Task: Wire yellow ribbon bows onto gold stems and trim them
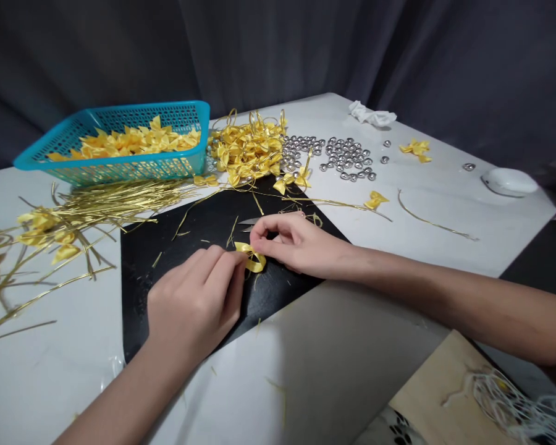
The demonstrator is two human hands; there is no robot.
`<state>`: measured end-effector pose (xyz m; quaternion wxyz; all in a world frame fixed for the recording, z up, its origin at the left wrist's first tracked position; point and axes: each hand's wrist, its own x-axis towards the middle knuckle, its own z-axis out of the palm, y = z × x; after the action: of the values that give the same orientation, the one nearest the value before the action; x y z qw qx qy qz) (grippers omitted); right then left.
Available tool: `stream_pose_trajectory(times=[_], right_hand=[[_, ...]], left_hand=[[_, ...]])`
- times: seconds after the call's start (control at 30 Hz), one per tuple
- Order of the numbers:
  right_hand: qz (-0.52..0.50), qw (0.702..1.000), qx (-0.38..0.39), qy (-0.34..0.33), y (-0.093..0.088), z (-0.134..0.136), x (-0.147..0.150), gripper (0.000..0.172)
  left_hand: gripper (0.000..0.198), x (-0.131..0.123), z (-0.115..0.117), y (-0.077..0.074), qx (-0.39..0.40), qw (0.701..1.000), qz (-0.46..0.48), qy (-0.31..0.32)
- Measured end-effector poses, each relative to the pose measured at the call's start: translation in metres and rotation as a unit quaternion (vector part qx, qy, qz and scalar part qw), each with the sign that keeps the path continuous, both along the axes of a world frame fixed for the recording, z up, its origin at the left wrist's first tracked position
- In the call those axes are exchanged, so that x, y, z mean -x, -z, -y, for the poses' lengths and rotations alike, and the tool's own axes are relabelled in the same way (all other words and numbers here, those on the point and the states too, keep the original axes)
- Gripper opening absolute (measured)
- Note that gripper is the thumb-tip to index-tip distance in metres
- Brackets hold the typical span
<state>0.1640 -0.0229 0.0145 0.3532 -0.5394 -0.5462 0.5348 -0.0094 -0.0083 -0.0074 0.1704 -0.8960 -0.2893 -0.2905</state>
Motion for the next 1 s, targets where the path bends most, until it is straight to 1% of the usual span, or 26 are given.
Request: stream_pose_trajectory(times=[0.13, 0.23, 0.33, 0.4, 0.57, 0.7, 0.77, 0.83, 0.9, 1.0], right_hand=[[-0.046, 0.998, 0.03, -0.017, 0.0015, 0.0, -0.0002, 0.018], [-0.07, 0.997, 0.037, -0.007, 0.0038, 0.0006, 0.0016, 0.019], [-0.076, 0.996, 0.05, 0.02, 0.0041, 0.0016, 0.0034, 0.018], [-0.079, 0.995, 0.055, 0.025, 0.0036, 0.0018, 0.0032, 0.017], [-0.086, 0.995, 0.046, -0.009, 0.0038, -0.0003, -0.002, 0.016], [-0.091, 0.995, 0.047, -0.001, 0.0035, -0.0015, -0.0044, 0.012], [-0.075, 0.996, 0.041, 0.005, 0.0018, -0.0013, -0.0047, 0.01], [-0.037, 0.999, 0.014, 0.001, -0.0001, -0.0008, -0.0048, 0.01], [0.021, 0.999, -0.029, -0.011, -0.0008, -0.0002, -0.0046, 0.01], [0.102, 0.989, -0.102, -0.021, 0.0015, 0.0009, -0.0039, 0.012]], left_hand=[[0.008, 0.001, 0.0002, 0.0004, -0.011, 1.0, -0.007, 0.014], [0.009, 0.0012, -0.0007, 0.0013, -0.019, 1.0, -0.009, 0.022], [0.01, 0.0009, -0.0018, 0.002, -0.017, 0.999, -0.01, 0.029], [0.01, 0.0006, -0.002, 0.002, -0.014, 0.999, -0.011, 0.031], [0.009, 0.0003, -0.0011, 0.0014, -0.013, 1.0, -0.006, 0.027], [0.006, 0.0005, -0.0011, 0.0015, -0.009, 1.0, -0.004, 0.024], [0.005, 0.0005, -0.0014, 0.0016, -0.005, 1.0, 0.006, 0.015], [0.005, 0.0007, -0.0017, 0.0016, 0.003, 1.0, 0.015, 0.004], [0.006, 0.001, -0.0021, 0.0017, 0.004, 1.0, 0.017, -0.002], [0.007, 0.0013, -0.0025, 0.0019, -0.01, 1.0, 0.013, -0.002]])
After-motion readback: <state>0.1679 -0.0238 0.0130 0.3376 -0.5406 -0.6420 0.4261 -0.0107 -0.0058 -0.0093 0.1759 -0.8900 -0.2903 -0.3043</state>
